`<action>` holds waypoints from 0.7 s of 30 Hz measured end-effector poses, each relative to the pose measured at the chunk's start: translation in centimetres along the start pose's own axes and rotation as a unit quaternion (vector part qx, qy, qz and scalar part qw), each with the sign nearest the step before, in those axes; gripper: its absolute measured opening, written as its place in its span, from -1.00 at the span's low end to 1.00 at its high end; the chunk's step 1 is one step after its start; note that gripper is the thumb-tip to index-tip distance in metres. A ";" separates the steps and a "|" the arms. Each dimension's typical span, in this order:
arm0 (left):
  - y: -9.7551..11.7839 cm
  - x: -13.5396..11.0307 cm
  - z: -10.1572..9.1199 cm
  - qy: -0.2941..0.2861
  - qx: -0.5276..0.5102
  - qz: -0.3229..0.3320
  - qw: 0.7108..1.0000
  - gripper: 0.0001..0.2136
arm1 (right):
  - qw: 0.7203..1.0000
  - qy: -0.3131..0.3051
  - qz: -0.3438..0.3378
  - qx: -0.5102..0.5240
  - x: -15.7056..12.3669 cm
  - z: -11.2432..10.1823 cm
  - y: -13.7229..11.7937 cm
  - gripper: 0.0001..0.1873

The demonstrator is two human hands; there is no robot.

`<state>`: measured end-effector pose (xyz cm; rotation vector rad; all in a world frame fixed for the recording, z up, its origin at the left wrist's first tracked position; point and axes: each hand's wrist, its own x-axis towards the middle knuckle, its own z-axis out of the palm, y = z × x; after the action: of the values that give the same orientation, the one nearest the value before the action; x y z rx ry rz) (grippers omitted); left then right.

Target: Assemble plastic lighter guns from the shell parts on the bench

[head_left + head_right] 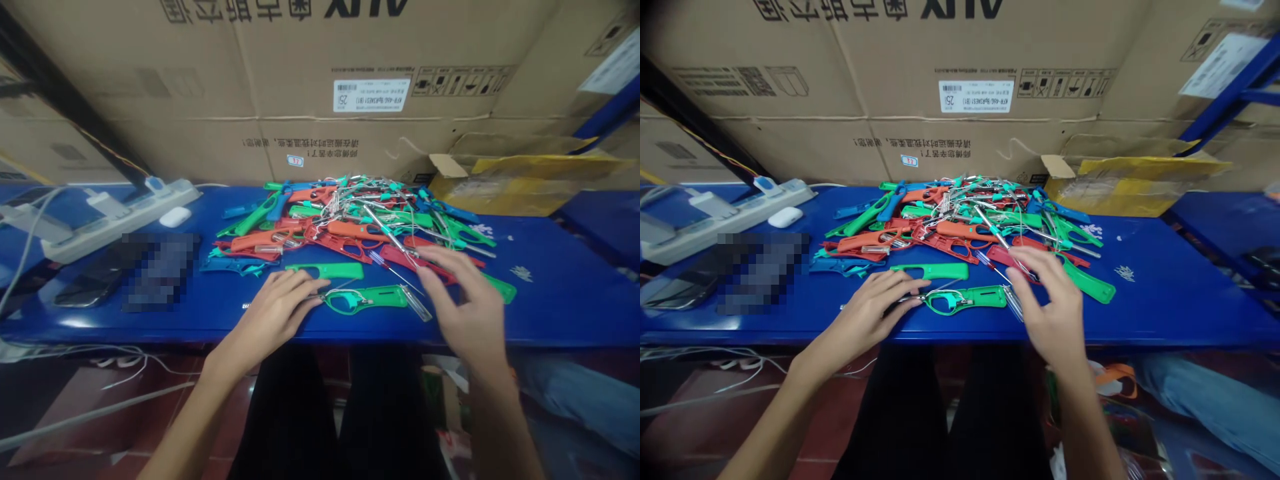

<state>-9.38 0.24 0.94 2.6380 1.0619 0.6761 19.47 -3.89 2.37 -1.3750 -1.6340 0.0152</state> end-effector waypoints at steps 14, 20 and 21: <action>-0.2 -0.3 0.0 -0.012 0.054 0.054 0.997 -0.64 | 0.968 -0.147 -0.110 -0.171 11.1 0.9 5.1 -0.65; -0.5 -0.5 0.5 -0.016 0.116 0.069 0.991 -0.63 | 0.979 -0.037 0.074 -0.185 -1.5 -3.1 0.1 -0.53; -0.5 -0.5 0.6 -0.017 0.123 0.069 0.990 -0.63 | 0.974 -0.047 0.105 -0.196 -3.4 -2.8 -0.2 -0.48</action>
<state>-9.71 0.27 0.10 2.9460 1.0190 0.5555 20.79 -8.05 1.86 -1.8700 -1.6163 -0.1255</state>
